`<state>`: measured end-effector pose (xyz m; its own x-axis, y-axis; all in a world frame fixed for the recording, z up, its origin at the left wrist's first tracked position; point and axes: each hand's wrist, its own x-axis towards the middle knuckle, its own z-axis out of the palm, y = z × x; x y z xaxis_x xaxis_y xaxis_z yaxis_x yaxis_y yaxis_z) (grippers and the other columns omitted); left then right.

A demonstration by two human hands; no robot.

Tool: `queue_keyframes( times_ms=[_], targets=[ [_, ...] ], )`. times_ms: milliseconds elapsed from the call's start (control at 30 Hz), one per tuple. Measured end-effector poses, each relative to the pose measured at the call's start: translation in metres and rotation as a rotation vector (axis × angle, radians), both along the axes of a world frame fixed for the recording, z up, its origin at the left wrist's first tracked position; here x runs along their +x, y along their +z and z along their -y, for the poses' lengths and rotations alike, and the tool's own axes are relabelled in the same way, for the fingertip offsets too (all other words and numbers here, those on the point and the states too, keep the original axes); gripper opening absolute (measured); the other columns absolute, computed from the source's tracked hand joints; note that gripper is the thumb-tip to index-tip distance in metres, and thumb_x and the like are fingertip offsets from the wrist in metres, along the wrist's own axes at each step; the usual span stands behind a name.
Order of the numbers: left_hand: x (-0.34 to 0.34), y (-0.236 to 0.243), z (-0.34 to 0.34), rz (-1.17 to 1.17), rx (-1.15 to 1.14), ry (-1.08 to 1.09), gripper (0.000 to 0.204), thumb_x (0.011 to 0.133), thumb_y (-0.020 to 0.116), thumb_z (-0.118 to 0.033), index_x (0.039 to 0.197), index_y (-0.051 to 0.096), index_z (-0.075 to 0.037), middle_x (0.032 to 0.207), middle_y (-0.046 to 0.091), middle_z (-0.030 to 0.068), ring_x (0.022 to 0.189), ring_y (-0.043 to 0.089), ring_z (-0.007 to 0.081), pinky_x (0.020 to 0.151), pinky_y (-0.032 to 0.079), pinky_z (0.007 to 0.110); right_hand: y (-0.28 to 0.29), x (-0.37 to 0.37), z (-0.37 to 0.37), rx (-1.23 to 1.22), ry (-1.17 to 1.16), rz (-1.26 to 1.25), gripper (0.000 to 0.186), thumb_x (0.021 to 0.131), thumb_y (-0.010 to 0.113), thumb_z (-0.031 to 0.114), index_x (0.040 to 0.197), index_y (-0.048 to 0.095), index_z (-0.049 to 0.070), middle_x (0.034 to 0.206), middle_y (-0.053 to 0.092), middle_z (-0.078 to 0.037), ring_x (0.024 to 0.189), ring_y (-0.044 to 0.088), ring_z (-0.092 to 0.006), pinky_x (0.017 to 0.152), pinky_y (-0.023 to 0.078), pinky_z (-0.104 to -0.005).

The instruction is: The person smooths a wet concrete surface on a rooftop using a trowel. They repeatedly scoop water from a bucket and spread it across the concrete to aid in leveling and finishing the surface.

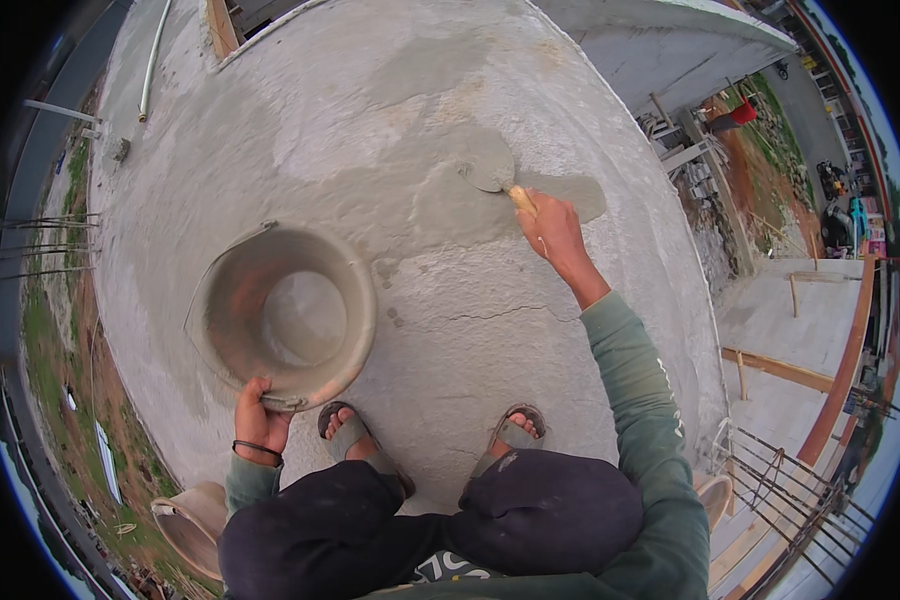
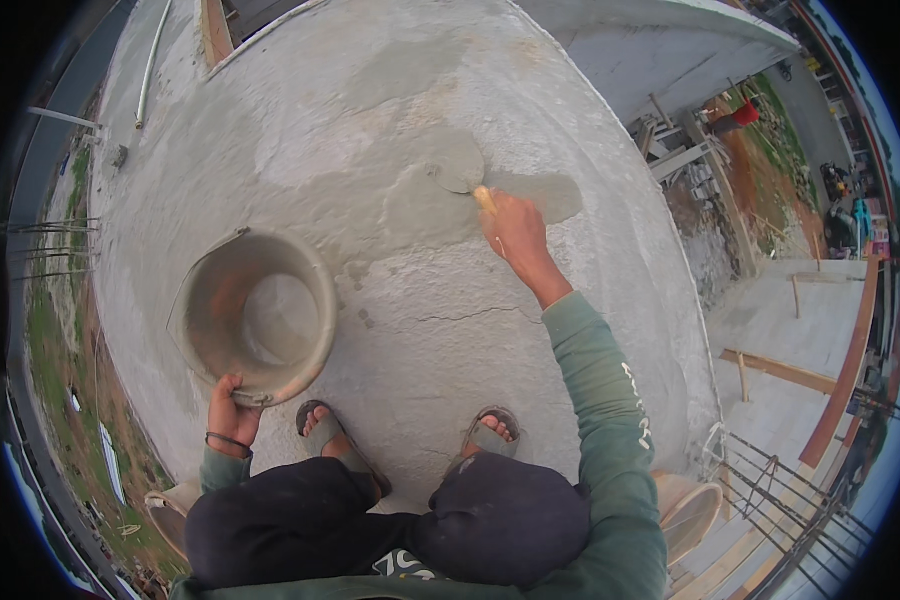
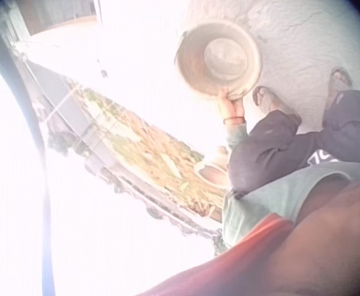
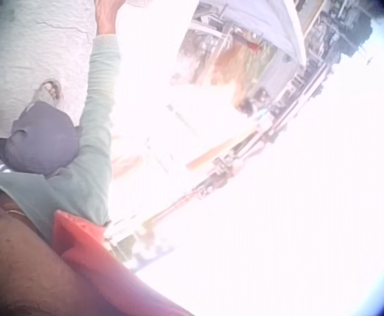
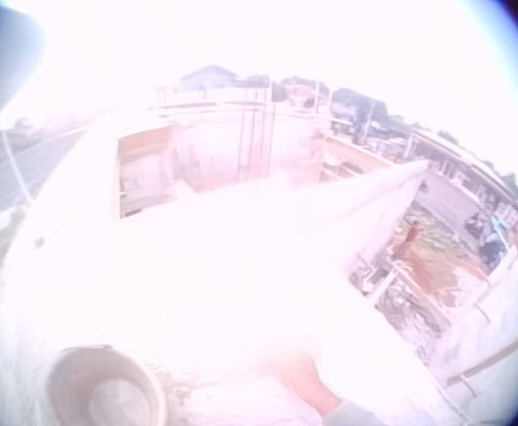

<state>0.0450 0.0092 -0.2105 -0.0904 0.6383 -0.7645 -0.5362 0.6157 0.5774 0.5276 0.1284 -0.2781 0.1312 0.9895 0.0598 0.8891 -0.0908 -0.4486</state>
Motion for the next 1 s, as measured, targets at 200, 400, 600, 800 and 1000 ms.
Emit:
queue_keyframes(
  times_ms=[200, 400, 600, 800, 1000],
  targets=[
    [-0.003, 0.000, 0.002, 0.018, -0.039, 0.019, 0.020, 0.088, 0.054, -0.013, 0.106, 0.059, -0.004, 0.107, 0.065, 0.0064, 0.100, 0.065, 0.0233, 0.090, 0.055, 0.042, 0.009, -0.010, 0.002, -0.034, -0.103, -0.076, 0.036, 0.087, 0.065, 0.021, 0.115, 0.066, -0.001, 0.081, 0.068, -0.024, 0.077, 0.066, -0.0435, 0.069, 0.053, -0.0487],
    [-0.005, -0.001, 0.012, 0.069, -0.035, 0.046, 0.031, 0.088, 0.056, -0.012, 0.118, 0.056, -0.002, 0.115, 0.064, 0.0091, 0.106, 0.064, 0.0257, 0.096, 0.053, 0.045, 0.004, -0.035, 0.018, -0.084, -0.075, -0.106, 0.040, 0.086, 0.065, 0.021, 0.119, 0.066, 0.000, 0.084, 0.069, -0.023, 0.080, 0.067, -0.0424, 0.071, 0.053, -0.0493],
    [-0.006, -0.003, 0.017, 0.079, -0.036, 0.093, 0.029, 0.088, 0.055, -0.011, 0.116, 0.056, -0.002, 0.115, 0.064, 0.0094, 0.108, 0.064, 0.0268, 0.094, 0.055, 0.046, 0.002, -0.049, 0.016, -0.028, -0.005, -0.123, 0.040, 0.084, 0.067, 0.021, 0.117, 0.066, -0.001, 0.086, 0.069, -0.024, 0.081, 0.067, -0.0422, 0.070, 0.053, -0.0491],
    [-0.017, 0.006, 0.034, 0.018, -0.019, 0.112, 0.037, 0.087, 0.056, -0.011, 0.122, 0.052, -0.002, 0.121, 0.061, 0.0110, 0.111, 0.062, 0.0277, 0.095, 0.054, 0.047, 0.002, -0.031, 0.003, 0.006, 0.074, -0.114, 0.040, 0.084, 0.067, 0.021, 0.117, 0.066, -0.001, 0.084, 0.068, -0.024, 0.078, 0.067, -0.0423, 0.069, 0.053, -0.0483],
    [-0.030, 0.014, 0.049, 0.002, -0.051, 0.196, 0.037, 0.087, 0.056, -0.011, 0.123, 0.052, -0.003, 0.121, 0.062, 0.0113, 0.110, 0.064, 0.0281, 0.093, 0.056, 0.046, 0.008, -0.072, -0.001, -0.148, 0.083, -0.153, 0.040, 0.084, 0.067, 0.022, 0.117, 0.065, -0.001, 0.085, 0.068, -0.026, 0.081, 0.067, -0.0441, 0.071, 0.053, -0.0484]
  ],
)
